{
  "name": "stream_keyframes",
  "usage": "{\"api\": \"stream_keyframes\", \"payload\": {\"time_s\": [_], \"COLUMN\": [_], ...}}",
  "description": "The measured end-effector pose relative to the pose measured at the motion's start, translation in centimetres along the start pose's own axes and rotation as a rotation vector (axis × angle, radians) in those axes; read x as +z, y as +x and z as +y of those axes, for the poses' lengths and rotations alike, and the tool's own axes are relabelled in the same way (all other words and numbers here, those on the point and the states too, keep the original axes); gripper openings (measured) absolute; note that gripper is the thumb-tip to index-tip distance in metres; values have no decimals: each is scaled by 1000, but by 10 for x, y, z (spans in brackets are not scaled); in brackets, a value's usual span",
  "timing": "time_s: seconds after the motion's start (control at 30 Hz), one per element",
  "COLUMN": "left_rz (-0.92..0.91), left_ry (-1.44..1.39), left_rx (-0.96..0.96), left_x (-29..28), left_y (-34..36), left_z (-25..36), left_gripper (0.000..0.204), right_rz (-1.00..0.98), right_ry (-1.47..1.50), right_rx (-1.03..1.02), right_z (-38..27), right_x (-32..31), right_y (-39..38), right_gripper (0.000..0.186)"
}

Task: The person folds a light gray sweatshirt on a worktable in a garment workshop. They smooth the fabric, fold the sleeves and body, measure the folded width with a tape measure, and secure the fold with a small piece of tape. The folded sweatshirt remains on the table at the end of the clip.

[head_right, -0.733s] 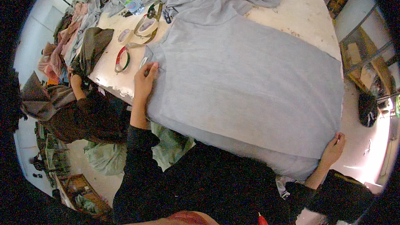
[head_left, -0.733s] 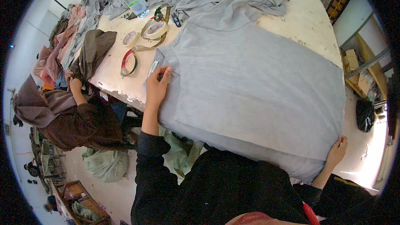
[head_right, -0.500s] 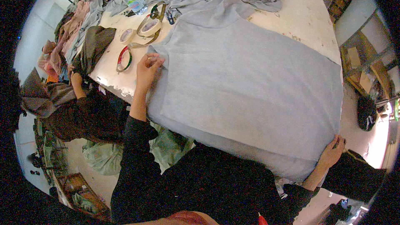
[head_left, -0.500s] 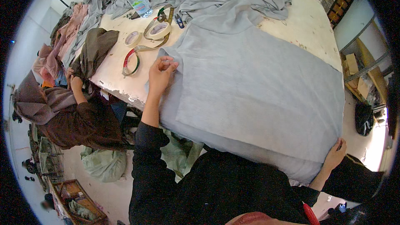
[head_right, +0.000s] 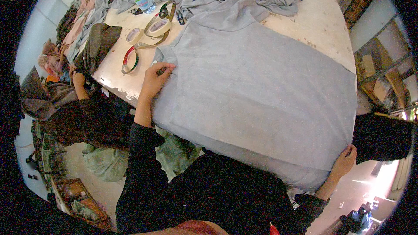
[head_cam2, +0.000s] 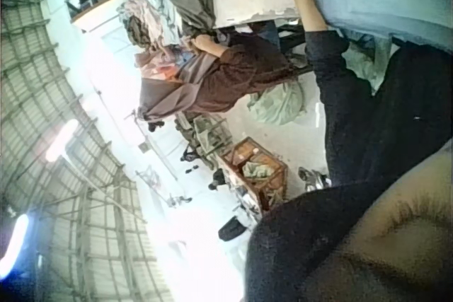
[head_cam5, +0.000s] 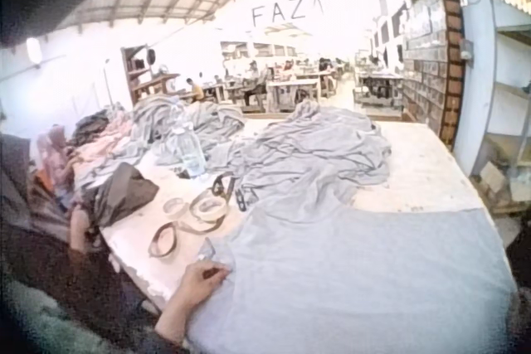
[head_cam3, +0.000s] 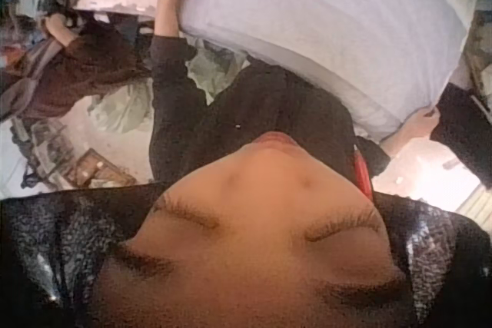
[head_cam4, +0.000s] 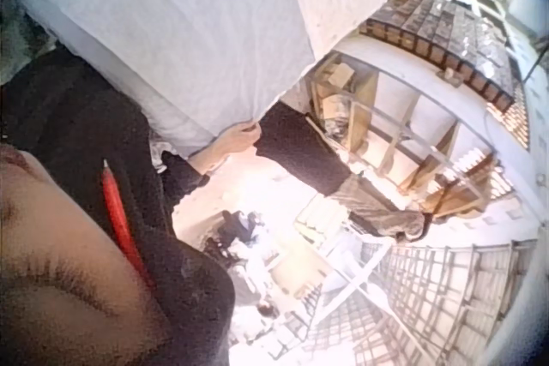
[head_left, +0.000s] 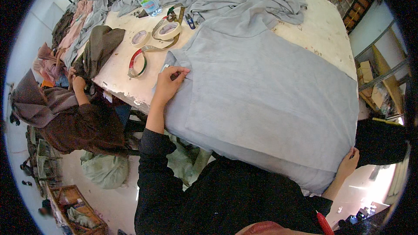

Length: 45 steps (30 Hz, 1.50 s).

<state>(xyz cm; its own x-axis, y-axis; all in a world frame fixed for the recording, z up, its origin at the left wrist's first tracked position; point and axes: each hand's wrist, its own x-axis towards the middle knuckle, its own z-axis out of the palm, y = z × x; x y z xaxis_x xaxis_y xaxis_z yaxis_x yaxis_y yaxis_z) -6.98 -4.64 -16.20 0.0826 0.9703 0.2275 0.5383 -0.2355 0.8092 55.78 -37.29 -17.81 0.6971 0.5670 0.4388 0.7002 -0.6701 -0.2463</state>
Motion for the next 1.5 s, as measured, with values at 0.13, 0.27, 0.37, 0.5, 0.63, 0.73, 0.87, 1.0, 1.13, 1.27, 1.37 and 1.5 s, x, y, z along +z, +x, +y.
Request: {"api": "stream_keyframes", "payload": {"time_s": [0.13,0.27,0.37,0.5,0.63,0.73,0.87,1.0,1.13,1.27,1.37,1.5], "left_rz": [-15,-48,39,85,-19,58,1,-6,-193,-170,-120,-75], "left_ry": [76,284,427,537,713,730,826,572,921,938,855,685], "left_rx": [205,117,152,331,152,88,-12,392,-36,-114,-99,23], "left_x": [-6,-10,-12,0,13,12,12,31,51,51,47,28], "left_y": [-1,-1,5,5,-6,-3,18,42,63,75,72,27], "left_z": [0,8,17,23,14,9,21,41,28,2,9,54], "left_gripper": [13,14,22,40,46,46,41,48,55,59,62,65], "right_rz": [33,-73,17,320,-344,-294,-414,-309,-365,-346,-366,-189], "right_ry": [14,11,-132,86,-214,-99,-208,-130,-47,-2,38,-11], "right_rx": [-21,60,-106,-366,-278,-268,-199,-243,-256,-261,-195,-110], "right_z": [3,3,-6,-33,-62,-67,-75,-96,-102,-99,-100,-93], "right_x": [3,-1,-15,-22,3,1,-17,-10,5,4,-1,-14], "right_y": [-1,6,24,44,22,13,14,19,16,16,17,6], "right_gripper": [34,37,44,52,50,53,54,53,52,51,53,54]}}
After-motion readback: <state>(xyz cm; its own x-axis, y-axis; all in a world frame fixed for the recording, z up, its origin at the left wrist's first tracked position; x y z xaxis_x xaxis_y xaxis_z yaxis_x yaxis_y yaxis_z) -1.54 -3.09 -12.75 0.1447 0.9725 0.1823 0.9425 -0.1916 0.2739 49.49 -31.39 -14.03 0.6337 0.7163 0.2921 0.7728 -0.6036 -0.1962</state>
